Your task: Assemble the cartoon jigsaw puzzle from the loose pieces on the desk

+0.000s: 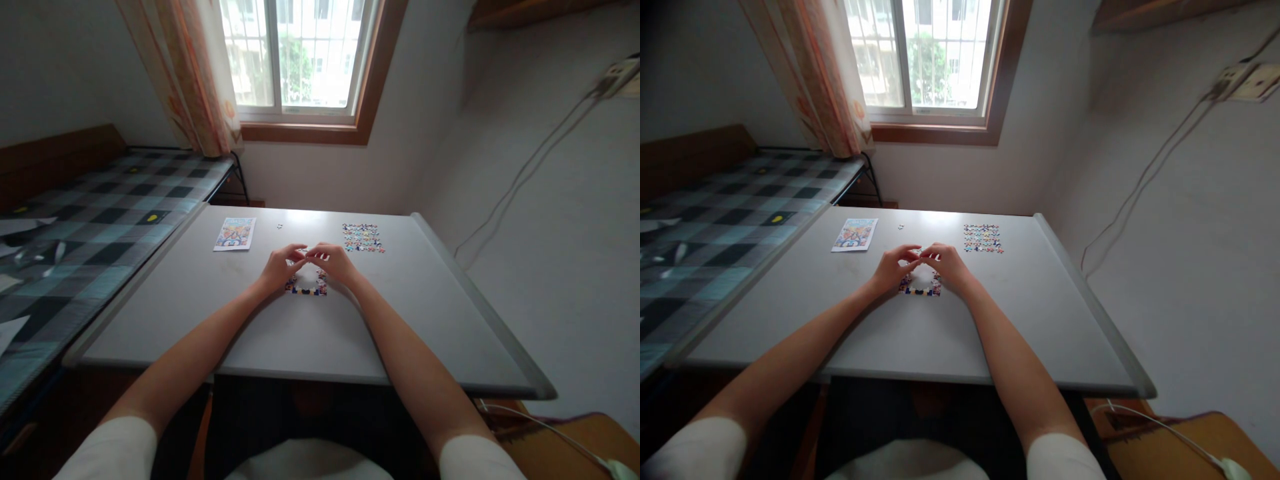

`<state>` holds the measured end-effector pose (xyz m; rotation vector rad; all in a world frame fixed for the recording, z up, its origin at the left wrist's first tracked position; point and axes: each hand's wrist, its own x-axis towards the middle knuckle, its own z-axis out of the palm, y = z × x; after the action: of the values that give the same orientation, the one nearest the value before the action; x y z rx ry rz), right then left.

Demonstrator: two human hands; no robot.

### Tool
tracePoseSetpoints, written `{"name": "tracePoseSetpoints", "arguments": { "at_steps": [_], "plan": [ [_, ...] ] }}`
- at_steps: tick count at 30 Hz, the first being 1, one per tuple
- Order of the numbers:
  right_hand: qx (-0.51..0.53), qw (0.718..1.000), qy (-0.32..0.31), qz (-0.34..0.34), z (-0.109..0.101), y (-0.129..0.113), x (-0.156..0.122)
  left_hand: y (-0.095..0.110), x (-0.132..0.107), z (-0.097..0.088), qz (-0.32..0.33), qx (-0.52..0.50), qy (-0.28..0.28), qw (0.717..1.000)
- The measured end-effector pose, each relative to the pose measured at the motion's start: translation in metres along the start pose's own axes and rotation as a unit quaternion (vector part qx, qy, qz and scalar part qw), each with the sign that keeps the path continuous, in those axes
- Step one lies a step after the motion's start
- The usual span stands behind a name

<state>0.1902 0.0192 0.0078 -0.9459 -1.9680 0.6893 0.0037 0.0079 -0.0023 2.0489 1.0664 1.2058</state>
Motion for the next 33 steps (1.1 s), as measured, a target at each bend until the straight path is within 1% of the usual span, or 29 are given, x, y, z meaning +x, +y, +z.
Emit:
{"name": "tracePoseSetpoints", "arguments": {
  "at_steps": [3,5,7,9,12,15,19,23,33],
  "plan": [
    [-0.018,0.999,0.025,0.028,-0.004,0.004,0.001,-0.001,0.0,0.0,0.011,0.01,0.005,1.0],
    [-0.023,0.997,0.051,0.057,-0.01,0.008,0.002,0.0,0.0,-0.001,0.04,0.054,-0.013,0.998],
    [-0.023,0.993,0.074,0.093,-0.016,0.013,0.002,0.003,-0.002,-0.001,0.082,0.122,-0.059,0.987],
    [-0.035,0.988,0.085,0.124,-0.022,0.017,0.002,0.008,-0.005,0.0,0.119,0.179,-0.122,0.969],
    [-0.052,0.984,0.079,0.154,-0.026,0.021,0.0,0.014,-0.01,0.002,0.147,0.209,-0.187,0.948],
    [-0.049,0.983,0.062,0.165,-0.027,0.021,-0.001,0.017,-0.012,0.003,0.154,0.219,-0.225,0.937],
    [-0.043,0.985,0.034,0.163,-0.025,0.02,-0.003,0.016,-0.012,0.003,0.14,0.225,-0.239,0.934],
    [-0.052,0.984,0.016,0.168,-0.023,0.021,-0.003,0.016,-0.013,0.003,0.149,0.215,-0.238,0.936],
    [-0.139,0.978,0.005,0.155,-0.02,0.022,-0.002,0.018,-0.012,0.002,0.141,0.207,-0.243,0.937]
  ]
}}
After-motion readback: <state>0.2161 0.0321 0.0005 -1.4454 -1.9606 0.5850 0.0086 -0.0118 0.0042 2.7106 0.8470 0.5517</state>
